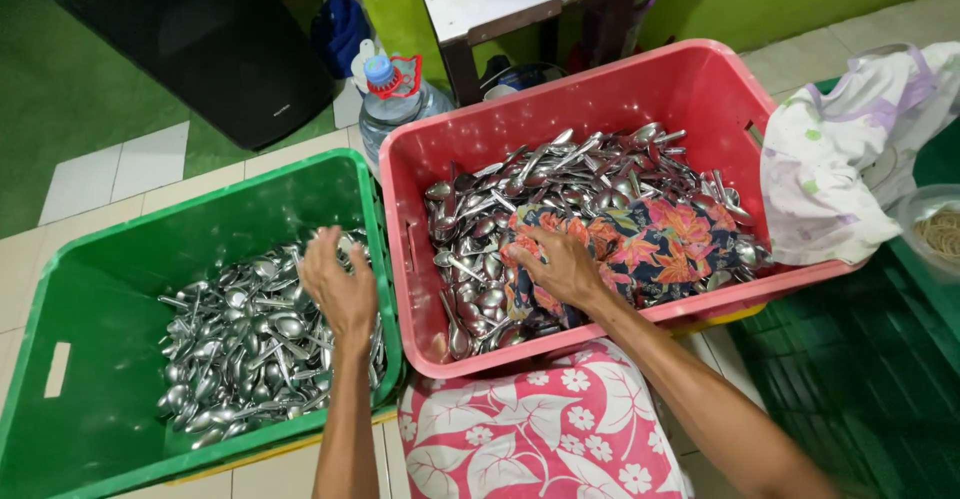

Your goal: Wiping and sorting metal spoons from a pink bin into a green bin.

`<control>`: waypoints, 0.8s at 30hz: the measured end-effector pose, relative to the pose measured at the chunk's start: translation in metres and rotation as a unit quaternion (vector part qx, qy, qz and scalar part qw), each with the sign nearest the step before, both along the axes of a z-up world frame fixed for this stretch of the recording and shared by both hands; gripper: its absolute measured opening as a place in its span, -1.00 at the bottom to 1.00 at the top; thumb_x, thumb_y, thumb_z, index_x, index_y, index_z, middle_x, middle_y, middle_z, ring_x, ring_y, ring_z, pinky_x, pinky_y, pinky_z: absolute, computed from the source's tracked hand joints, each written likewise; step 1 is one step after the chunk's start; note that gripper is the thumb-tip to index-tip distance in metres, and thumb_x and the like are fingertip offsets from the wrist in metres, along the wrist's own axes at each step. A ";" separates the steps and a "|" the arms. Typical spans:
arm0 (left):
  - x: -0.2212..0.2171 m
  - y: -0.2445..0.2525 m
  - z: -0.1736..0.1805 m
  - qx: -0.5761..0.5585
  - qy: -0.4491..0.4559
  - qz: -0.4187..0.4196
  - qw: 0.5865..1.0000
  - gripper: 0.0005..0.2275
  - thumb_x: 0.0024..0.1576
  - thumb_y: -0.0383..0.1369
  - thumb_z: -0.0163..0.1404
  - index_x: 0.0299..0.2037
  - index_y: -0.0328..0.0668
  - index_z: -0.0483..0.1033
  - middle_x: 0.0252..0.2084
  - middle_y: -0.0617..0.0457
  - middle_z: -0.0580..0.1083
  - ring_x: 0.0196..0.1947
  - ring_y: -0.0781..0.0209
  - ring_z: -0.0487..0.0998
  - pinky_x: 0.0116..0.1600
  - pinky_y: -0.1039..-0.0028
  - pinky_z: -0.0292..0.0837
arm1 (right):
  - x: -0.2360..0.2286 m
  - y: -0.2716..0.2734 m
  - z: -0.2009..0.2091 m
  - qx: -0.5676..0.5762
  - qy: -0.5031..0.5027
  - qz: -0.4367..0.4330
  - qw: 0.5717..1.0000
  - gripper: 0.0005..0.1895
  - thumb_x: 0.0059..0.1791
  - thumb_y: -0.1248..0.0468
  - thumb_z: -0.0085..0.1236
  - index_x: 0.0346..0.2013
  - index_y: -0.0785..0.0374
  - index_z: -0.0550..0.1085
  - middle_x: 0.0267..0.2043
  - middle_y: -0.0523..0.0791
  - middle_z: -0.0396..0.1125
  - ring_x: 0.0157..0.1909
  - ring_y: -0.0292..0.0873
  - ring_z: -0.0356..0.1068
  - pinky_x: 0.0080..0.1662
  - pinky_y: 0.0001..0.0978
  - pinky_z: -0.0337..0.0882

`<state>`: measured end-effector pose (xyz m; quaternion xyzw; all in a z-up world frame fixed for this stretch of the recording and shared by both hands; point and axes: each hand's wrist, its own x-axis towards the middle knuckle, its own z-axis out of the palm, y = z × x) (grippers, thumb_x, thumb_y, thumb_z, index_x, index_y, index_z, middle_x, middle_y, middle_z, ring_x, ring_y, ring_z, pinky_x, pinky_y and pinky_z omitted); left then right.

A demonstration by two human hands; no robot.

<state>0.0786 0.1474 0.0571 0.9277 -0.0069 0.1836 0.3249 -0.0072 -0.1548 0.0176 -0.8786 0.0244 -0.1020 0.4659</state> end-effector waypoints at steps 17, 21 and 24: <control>0.043 -0.086 -0.292 0.261 0.306 -0.285 0.870 -0.61 0.10 -0.12 0.06 0.08 -0.07 0.48 0.08 -0.13 0.47 0.14 -0.17 0.49 0.06 -0.10 0.52 | -0.002 0.004 0.008 -0.022 -0.016 0.016 0.999 -0.62 0.05 -0.04 0.14 -0.16 0.24 0.55 -0.21 0.17 0.51 -0.07 0.29 0.50 -0.07 0.10 0.47; 0.031 -0.104 -0.218 0.328 0.310 -0.289 0.844 -0.67 0.22 -0.27 -0.19 0.14 -0.22 0.38 0.16 -0.29 0.38 0.18 -0.28 0.41 0.00 -0.18 0.50 | -0.002 0.008 0.016 -0.026 -0.027 0.018 0.999 -0.65 0.04 -0.01 0.16 -0.19 0.23 0.54 -0.26 0.17 0.50 -0.11 0.29 0.50 -0.13 0.09 0.47; 0.010 -0.120 -0.179 0.357 0.295 -0.268 0.845 -0.63 0.27 -0.36 -0.29 0.26 -0.30 0.23 0.31 -0.42 0.18 0.23 -0.39 0.33 0.01 -0.32 0.43 | -0.003 0.008 0.015 -0.016 -0.021 0.022 0.999 -0.64 0.05 -0.01 0.15 -0.21 0.25 0.54 -0.26 0.18 0.50 -0.12 0.27 0.52 -0.14 0.06 0.48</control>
